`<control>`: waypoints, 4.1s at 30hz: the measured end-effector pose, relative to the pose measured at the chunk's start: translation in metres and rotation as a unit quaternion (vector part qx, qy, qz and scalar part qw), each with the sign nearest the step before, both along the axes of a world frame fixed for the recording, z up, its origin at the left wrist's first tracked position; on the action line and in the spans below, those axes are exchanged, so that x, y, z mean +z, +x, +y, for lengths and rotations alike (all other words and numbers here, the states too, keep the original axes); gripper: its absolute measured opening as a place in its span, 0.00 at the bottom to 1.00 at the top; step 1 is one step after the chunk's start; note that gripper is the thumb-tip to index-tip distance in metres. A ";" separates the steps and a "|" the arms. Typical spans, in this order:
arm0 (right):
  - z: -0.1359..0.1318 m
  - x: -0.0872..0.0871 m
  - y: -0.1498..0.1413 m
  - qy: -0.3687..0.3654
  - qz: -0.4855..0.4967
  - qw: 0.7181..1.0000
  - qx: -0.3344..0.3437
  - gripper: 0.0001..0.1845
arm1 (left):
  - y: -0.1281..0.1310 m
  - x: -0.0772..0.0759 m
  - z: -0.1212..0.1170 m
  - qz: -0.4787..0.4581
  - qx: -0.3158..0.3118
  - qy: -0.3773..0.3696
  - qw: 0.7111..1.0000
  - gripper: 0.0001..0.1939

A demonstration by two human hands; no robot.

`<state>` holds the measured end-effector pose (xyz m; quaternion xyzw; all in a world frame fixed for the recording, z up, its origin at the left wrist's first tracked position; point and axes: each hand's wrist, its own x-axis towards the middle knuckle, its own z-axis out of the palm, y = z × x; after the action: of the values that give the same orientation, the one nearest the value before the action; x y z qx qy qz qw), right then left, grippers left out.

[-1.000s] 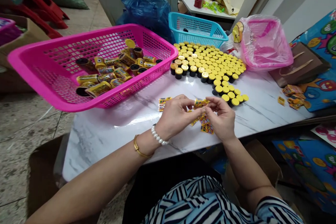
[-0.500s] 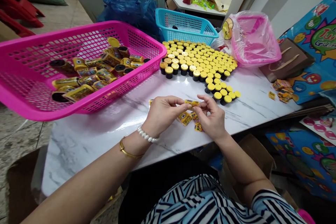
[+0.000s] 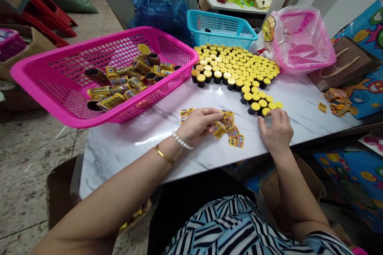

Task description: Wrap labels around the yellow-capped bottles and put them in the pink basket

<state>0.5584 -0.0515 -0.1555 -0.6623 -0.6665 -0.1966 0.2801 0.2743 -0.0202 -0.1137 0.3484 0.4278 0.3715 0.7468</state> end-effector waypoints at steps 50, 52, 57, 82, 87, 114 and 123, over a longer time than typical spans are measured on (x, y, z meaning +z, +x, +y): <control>-0.030 0.042 -0.099 -0.033 0.488 0.838 0.242 0.17 | 0.002 0.006 -0.003 -0.139 0.000 -0.024 0.990 0.05; -0.028 0.038 -0.098 -0.005 0.469 0.849 0.243 0.18 | 0.002 0.006 -0.002 -0.135 0.003 -0.019 0.991 0.06; -0.022 0.031 -0.093 0.013 0.485 0.826 0.287 0.20 | 0.002 0.004 -0.002 -0.113 0.006 -0.027 0.993 0.08; 0.006 0.020 -0.074 -0.086 0.715 0.642 0.263 0.14 | 0.005 -0.001 -0.002 0.029 0.003 0.016 0.999 0.15; 0.003 0.019 -0.079 -0.089 0.708 0.648 0.267 0.14 | 0.003 0.001 -0.005 0.090 0.088 0.121 0.985 0.18; 0.019 0.039 -0.056 -0.361 0.550 0.697 0.286 0.14 | -0.002 0.008 -0.005 0.189 0.029 0.352 0.916 0.02; 0.025 0.034 -0.080 -0.274 0.522 0.765 0.261 0.09 | -0.002 0.005 -0.007 0.198 0.162 0.331 0.908 0.10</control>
<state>0.4785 -0.0263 -0.1210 -0.5117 -0.5902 0.4508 0.4321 0.2728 -0.0274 -0.1088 0.5681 0.4698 0.5312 0.4177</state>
